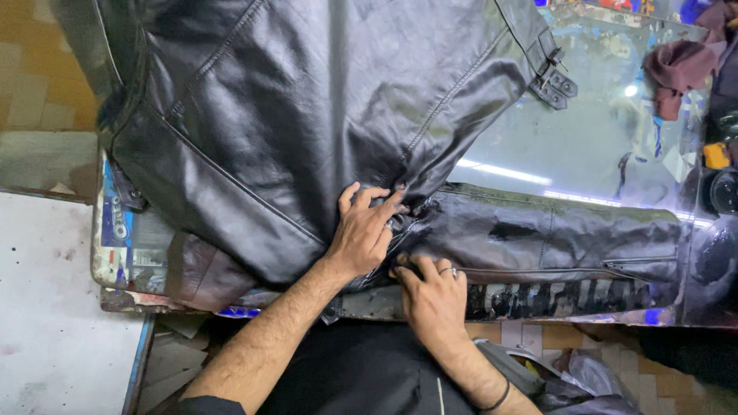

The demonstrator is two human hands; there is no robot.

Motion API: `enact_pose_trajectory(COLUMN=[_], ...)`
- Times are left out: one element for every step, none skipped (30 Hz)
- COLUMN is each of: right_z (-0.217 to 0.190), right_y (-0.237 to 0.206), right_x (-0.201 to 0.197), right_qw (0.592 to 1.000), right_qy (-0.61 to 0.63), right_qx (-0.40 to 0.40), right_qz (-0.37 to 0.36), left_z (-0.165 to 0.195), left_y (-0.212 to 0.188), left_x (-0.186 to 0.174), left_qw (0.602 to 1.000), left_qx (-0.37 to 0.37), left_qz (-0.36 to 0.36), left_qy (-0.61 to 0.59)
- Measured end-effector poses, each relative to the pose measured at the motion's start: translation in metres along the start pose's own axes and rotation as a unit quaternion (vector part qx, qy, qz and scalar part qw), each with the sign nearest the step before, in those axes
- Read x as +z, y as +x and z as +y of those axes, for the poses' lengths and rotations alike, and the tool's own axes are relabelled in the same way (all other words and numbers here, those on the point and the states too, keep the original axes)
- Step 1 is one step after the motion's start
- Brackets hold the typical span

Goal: The person applies black dye to a dark leather jacket laid on a work table, rubbing the dye into the sleeve and body with a small sponge and re-dipping it into an open tin of dye. They reposition the jacket and continue coating different sections of the leather.

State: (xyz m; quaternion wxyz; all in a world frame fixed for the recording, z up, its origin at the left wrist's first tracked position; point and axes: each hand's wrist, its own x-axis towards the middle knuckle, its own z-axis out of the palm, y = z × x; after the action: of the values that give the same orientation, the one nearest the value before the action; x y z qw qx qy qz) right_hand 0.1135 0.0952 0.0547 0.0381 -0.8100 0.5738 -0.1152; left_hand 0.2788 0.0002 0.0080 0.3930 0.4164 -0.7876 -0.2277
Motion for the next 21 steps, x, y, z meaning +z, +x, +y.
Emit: enact_pose_trajectory(right_z=[0.002,0.005,0.008,0.011,0.014,0.017,0.018,0.020,0.021,0.023,0.025,0.028,0.032,0.035,0.042,0.049,0.052,0.058,0.061,0.064,0.068], right_y=[-0.001,-0.001,-0.002,-0.002,-0.002,-0.003,-0.003,-0.003,-0.004,-0.005,-0.005,-0.005,-0.004,-0.003,0.000,0.005,0.008,0.013,0.017,0.021,0.026], right_x=[0.000,-0.001,-0.002,-0.003,-0.004,-0.004,-0.004,-0.004,-0.003,-0.002,0.000,0.003,0.005,0.008,0.009,0.010,0.011,0.011,0.010,0.008,0.004], right_qw=[0.999,1.000,1.000,0.998,0.999,0.999,0.999,0.996,0.992,0.985,0.989,0.989,0.985,0.988,0.990,0.991,0.992,0.990,0.985,0.988,0.987], right_qy=[-0.003,-0.001,0.000,0.001,-0.006,-0.013,-0.020,-0.011,-0.003,0.005,0.012,0.018,0.023,0.012,0.001,-0.009,-0.021,-0.032,-0.045,-0.036,-0.029], right_qx=[0.032,0.003,-0.025,-0.053,-0.034,-0.013,0.007,0.020,0.033,0.048,-0.016,-0.078,-0.140,-0.118,-0.096,-0.077,-0.035,0.008,0.053,-0.013,-0.077], right_qz=[0.008,0.013,0.017,0.023,0.026,0.031,0.037,0.082,0.122,0.165,0.145,0.125,0.101,0.104,0.106,0.107,0.123,0.138,0.157,0.148,0.138], left_z=[0.000,0.000,0.001,0.001,0.002,0.002,0.003,0.003,0.005,0.006,0.007,0.007,0.008,0.008,0.008,0.007,0.007,0.006,0.004,0.003,0.003], left_y=[0.000,0.000,0.001,0.001,0.001,0.001,0.002,0.003,0.002,0.002,0.003,0.003,0.003,0.003,0.003,0.004,0.003,0.002,0.002,0.001,0.001], left_x=[0.000,0.000,0.000,-0.001,-0.002,-0.003,-0.005,-0.007,-0.008,-0.009,-0.010,-0.011,-0.011,-0.011,-0.011,-0.011,-0.011,-0.010,-0.010,-0.009,-0.007], left_qw=[1.000,1.000,1.000,1.000,1.000,1.000,1.000,1.000,0.999,0.999,0.999,0.999,0.998,0.997,0.996,0.995,0.995,0.995,0.995,0.994,0.993], left_qx=[0.000,0.000,0.000,-0.002,-0.002,0.001,0.002,-0.001,-0.008,0.003,0.020,0.038,0.049,0.061,0.073,0.072,0.065,0.059,0.072,0.087,0.103], left_qz=[0.000,0.000,0.000,0.001,0.001,-0.001,-0.012,-0.022,-0.033,-0.034,-0.035,-0.036,-0.042,-0.049,-0.054,-0.063,-0.072,-0.082,-0.073,-0.064,-0.056], left_qy=[0.000,-0.002,-0.004,-0.006,-0.007,-0.007,-0.007,-0.009,-0.013,-0.014,-0.014,-0.015,-0.009,-0.004,0.001,-0.004,-0.011,-0.017,-0.019,-0.020,-0.022])
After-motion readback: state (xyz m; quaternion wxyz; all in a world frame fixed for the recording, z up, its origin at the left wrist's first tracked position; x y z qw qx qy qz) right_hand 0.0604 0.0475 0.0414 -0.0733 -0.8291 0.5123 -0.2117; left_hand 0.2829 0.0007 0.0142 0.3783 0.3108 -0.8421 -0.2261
